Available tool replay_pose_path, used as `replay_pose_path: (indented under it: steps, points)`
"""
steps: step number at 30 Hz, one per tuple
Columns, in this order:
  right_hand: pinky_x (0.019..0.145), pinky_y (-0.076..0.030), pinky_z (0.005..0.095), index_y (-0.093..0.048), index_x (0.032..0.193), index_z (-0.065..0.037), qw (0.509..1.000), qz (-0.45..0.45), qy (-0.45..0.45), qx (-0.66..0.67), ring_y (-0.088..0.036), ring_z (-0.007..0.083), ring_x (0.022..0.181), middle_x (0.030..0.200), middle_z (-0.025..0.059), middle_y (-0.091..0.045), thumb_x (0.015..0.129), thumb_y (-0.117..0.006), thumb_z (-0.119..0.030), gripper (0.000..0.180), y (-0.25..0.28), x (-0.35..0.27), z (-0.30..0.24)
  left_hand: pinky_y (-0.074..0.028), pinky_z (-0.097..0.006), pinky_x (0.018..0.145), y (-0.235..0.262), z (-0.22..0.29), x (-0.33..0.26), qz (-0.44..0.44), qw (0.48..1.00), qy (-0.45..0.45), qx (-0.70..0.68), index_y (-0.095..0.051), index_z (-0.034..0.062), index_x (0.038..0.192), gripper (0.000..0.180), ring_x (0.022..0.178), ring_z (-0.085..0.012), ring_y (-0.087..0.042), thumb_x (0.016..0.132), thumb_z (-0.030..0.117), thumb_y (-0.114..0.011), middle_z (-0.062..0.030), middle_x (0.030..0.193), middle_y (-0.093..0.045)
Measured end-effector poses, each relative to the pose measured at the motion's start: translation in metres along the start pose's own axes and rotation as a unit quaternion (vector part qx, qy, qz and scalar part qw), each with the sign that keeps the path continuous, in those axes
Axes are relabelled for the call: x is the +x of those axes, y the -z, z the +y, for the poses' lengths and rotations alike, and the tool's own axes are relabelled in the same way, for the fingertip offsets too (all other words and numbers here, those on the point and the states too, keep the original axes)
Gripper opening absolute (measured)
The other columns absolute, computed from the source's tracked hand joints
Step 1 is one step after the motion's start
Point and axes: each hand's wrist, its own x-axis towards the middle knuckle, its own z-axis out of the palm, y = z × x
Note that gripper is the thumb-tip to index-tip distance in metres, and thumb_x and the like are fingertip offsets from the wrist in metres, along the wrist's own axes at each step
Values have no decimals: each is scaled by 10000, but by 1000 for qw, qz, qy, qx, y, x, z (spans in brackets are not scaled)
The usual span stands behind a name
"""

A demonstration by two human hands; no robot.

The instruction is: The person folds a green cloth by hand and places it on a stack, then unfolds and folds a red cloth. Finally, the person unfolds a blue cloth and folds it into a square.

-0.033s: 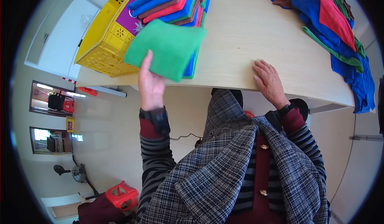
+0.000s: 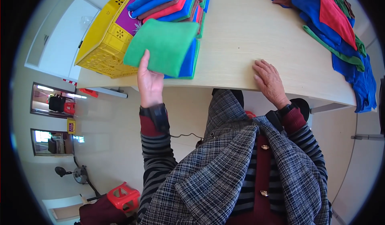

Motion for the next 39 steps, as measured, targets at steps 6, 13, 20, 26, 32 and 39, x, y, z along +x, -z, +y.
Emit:
replay_pose_path:
  steps: [6, 13, 20, 26, 32, 39]
  points:
    - [1195, -285, 447, -578, 1344, -34, 1000, 1, 14, -24, -406, 336, 1416, 1442, 148, -534, 1005, -548, -246, 401, -1, 6, -6, -538, -479, 971, 88, -45, 48, 85, 995, 48, -30, -565, 96, 1293, 374, 1175, -275, -622, 954, 193, -688, -93, 1295, -631]
    - [1170, -323, 461, -595, 1311, -19, 999, 32, 12, -25, -440, 354, 1374, 1412, 167, -548, 926, -644, -194, 426, 4, -1, 3, -470, -467, 1069, 90, -50, 44, 0, 992, 110, -63, -518, 57, 1373, 442, 1253, -323, -552, 969, 178, -650, -171, 1356, -578]
    - [1001, -480, 413, -692, 1132, -12, 994, 28, -5, 110, -626, 326, 1139, 1153, 153, -693, 914, -673, -202, 290, 44, 13, 44, -537, -340, 930, 112, -24, -5, 45, 974, 215, 63, -579, -17, 1220, 434, 1090, -256, -644, 1023, 369, -578, -177, 1188, -656]
    - [745, -544, 301, -723, 1035, -32, 946, 181, -220, 156, -691, 147, 819, 868, 71, -729, 943, -654, -165, 176, 144, 27, 172, -512, -244, 613, 36, -79, -34, -18, 949, 144, 280, -627, 50, 975, 322, 698, -147, -653, 1031, 361, -566, -65, 839, -688]
    - [746, -548, 313, -679, 1110, -67, 818, 375, -370, 232, -673, 176, 826, 939, 50, -694, 952, -668, -229, 227, 252, 21, 281, -485, -273, 591, -15, -175, -16, -115, 892, -66, 433, -629, 65, 873, 89, 682, -175, -627, 961, 67, -619, -72, 804, -664]
    - [789, -555, 363, -610, 1175, -132, 612, 427, -406, 527, -668, 217, 929, 1040, 34, -680, 969, -650, -289, 262, 284, 22, 337, -468, -361, 583, -53, -207, -24, -154, 705, -313, 618, -640, 59, 855, 46, 651, -261, -589, 852, 24, -670, -88, 768, -584]
